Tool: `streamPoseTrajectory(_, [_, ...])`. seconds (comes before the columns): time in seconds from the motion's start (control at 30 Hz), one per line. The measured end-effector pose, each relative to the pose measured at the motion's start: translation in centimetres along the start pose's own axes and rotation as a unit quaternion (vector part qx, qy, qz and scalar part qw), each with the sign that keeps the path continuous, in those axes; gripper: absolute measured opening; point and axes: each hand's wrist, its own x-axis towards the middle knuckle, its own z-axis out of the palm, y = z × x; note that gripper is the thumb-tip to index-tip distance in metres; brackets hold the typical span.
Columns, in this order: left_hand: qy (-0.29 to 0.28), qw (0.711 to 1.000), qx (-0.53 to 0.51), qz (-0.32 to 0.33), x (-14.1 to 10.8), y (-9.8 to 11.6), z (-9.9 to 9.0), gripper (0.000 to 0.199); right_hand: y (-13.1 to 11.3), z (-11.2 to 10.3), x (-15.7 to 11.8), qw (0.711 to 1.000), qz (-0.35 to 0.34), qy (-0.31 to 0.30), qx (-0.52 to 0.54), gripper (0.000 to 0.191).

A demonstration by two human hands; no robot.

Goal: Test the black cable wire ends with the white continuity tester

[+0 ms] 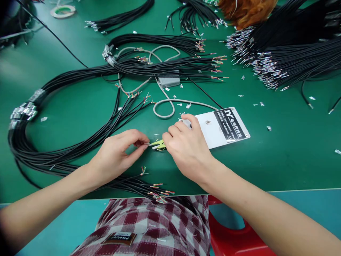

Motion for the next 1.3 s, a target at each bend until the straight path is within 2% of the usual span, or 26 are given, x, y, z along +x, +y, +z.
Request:
streamPoseTrajectory(0.4, [-0.003,1.0,0.015,0.026,-0.7,-0.2,1.3,0.012,0.0,0.1,0.0,1.0,0.005,0.003,0.009,0.014])
streamPoseTrajectory(0.6, [-0.007,1.0,-0.011,-0.007,-1.1,-0.3,1.0,0.012,0.0,0.1,0.0,1.0,0.003,0.001,0.002,0.012])
streamPoseTrajectory(0.83, [0.019,0.999,-0.03,-0.036,-1.8,-0.3,0.7,0.009,0.1,0.2,0.1,1.0,-0.001,0.01,0.005,0.017])
streamPoseTrajectory(0.93, [0.035,0.995,-0.053,-0.073,-2.1,-0.4,0.9,0.012,0.1,0.2,0.2,1.0,-0.002,0.018,0.005,0.018])
streamPoseTrajectory(1.07, [0.052,0.979,-0.142,-0.139,-2.5,-0.7,1.3,0.023,0.1,0.1,0.2,1.0,-0.004,0.017,0.01,0.016])
streamPoseTrajectory(1.2, [0.063,0.961,-0.208,-0.173,-2.6,-0.9,1.3,0.014,0.1,0.1,0.1,1.0,0.0,0.008,0.011,0.015])
streamPoseTrajectory(1.3, [0.063,0.96,-0.215,-0.167,-2.4,-0.7,1.1,0.004,0.1,0.1,0.1,1.0,0.001,0.008,0.017,0.016])
